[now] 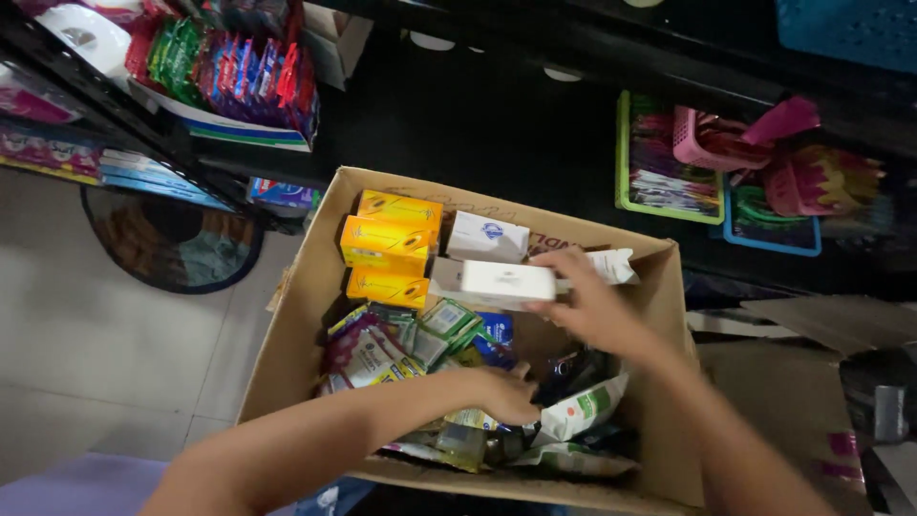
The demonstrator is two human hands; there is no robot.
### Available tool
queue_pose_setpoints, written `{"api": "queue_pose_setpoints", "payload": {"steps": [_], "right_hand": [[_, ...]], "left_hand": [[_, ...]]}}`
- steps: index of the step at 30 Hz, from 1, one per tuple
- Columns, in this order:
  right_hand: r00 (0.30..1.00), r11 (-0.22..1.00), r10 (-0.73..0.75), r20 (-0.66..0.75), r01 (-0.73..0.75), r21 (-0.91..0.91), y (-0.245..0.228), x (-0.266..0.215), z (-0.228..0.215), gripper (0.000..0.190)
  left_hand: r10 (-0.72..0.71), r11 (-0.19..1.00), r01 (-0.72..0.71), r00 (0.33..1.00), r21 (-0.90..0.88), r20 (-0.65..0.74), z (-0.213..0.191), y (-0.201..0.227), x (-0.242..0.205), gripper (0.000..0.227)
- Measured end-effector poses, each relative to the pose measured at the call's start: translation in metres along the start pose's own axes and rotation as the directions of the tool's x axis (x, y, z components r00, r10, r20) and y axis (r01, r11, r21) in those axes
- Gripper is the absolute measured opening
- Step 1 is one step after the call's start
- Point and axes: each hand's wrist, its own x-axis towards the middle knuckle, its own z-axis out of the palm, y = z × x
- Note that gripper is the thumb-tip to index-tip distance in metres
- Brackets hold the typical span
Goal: The person organizes various toiletries and packaged goods from a cardboard box onto a nearby shelf. They pick up items such as bottles, boxes, and sachets, sort them by type, and place them into designated areas on the shelf.
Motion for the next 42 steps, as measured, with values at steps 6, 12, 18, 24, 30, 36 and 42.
{"api": "queue_pose_setpoints", "payload": {"steps": [6,12,18,24,30,36,42], "right_hand": [[0.946,0.997,-0.071,-0.316,0.056,-0.056,0.006,0.035,0.064,0.059],[0.962,0.973,0.061,-0.265,-0.117,-0.201,-0.01,0.019,0.015,0.067],[0.963,0.668,-0.189,-0.189,-0.015,-0.744,0.045,-0.007,-0.023,0.05],[0.993,0.532,0.055,-0.109,-0.121,-0.838,0.087,0.001,-0.011,0.046],[0.96,0.873,0.169,-0.225,-0.252,-0.418,0.059,-0.004,-0.02,0.027],[0.884,0.93,0.222,0.412,-0.065,-0.362,0.006,-0.062,-0.011,0.049],[0.891,0.823,0.307,0.334,-0.072,-0.563,0.008,-0.089,0.01,0.074]], "left_hand": [[-0.094,0.995,0.095,0.995,-0.041,0.023,-0.022,0.024,-0.038,0.078],[-0.101,0.994,0.102,0.995,-0.044,0.016,-0.017,0.018,-0.033,0.077],[-0.087,0.995,0.088,0.996,-0.049,0.032,-0.024,0.024,-0.042,0.076],[-0.102,0.994,0.103,0.994,-0.037,0.046,-0.025,0.027,-0.046,0.074],[-0.058,0.998,0.057,0.997,-0.016,-0.049,-0.016,0.001,-0.022,0.076],[-0.088,0.994,0.071,0.965,-0.078,-0.248,-0.035,-0.005,-0.048,0.071],[-0.099,0.992,0.059,0.909,-0.11,-0.406,-0.017,-0.019,-0.031,0.065]]}}
